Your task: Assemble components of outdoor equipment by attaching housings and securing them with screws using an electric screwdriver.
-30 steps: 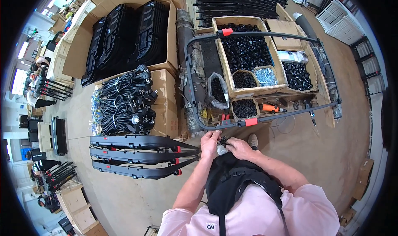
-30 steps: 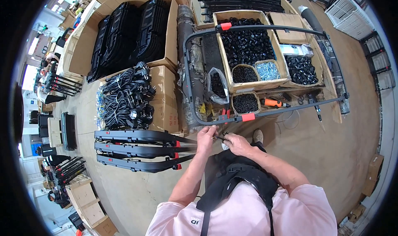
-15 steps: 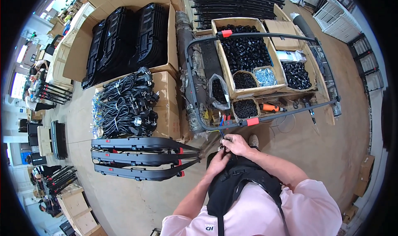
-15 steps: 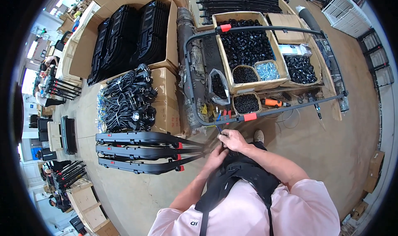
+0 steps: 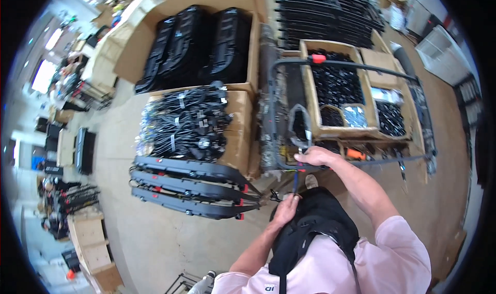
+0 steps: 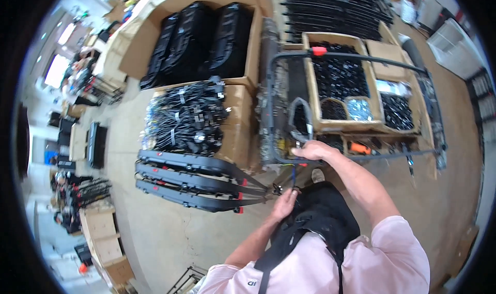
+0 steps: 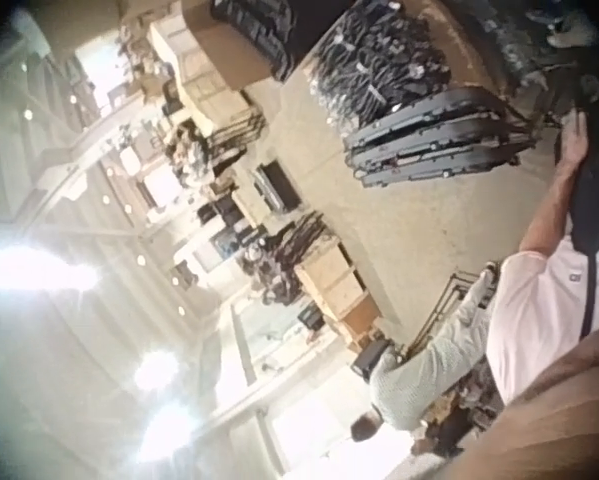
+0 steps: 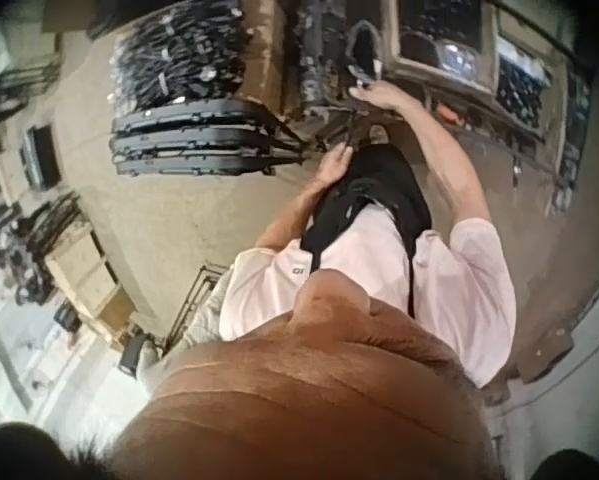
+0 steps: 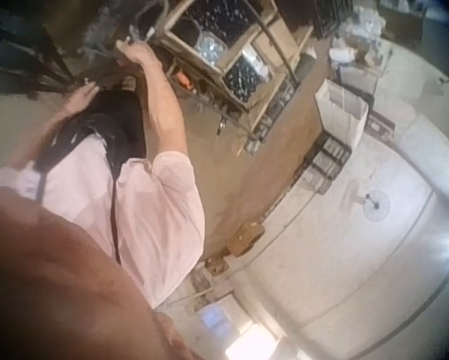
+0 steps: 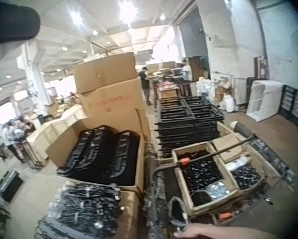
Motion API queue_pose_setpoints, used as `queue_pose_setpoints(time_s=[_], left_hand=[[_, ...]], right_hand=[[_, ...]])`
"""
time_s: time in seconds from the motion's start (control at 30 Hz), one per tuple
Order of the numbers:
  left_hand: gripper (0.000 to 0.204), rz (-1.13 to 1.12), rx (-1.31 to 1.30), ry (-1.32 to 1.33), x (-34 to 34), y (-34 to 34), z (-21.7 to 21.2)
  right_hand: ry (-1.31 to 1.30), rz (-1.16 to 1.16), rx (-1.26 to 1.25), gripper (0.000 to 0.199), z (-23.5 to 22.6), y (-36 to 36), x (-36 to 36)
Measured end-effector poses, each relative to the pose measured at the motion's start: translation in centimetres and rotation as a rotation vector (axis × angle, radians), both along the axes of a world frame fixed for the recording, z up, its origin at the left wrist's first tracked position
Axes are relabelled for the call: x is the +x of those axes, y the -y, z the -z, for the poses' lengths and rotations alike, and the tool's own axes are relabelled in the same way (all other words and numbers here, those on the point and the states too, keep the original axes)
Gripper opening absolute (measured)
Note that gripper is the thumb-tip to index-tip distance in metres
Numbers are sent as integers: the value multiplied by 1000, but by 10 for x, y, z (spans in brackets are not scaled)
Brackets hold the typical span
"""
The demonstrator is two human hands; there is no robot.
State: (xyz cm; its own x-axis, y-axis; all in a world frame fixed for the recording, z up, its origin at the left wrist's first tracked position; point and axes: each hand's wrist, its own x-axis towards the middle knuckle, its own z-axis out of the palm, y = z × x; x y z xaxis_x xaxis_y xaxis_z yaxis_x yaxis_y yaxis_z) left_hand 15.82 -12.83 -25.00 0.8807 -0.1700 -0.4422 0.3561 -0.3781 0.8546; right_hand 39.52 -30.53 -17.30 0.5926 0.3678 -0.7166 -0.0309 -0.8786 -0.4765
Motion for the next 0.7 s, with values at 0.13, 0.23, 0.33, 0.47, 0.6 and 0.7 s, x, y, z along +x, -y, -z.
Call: queue_pose_setpoints(time_s=[0.13,0.23,0.33,0.47,0.6,0.7], left_hand=[[37,-117,-1,31,-8,-2,-5],[37,-199,-72,-40,-11,-3,-7],[37,-278,-182,-85,-16,-3,-10],[32,-280,89,-131,-9,8,-40],[32,-452,-74,-163,-6,25,-69],[31,-520,-63,-100,3,35,-67]], right_hand=[[-17,89,354,39,8,-8,6],[-24,201,419,33,23,-5,2],[-29,223,407,28,25,-11,1],[-124,337,432,25,45,-7,4],[-153,462,464,24,67,-1,8],[-116,689,568,24,64,-3,20]])
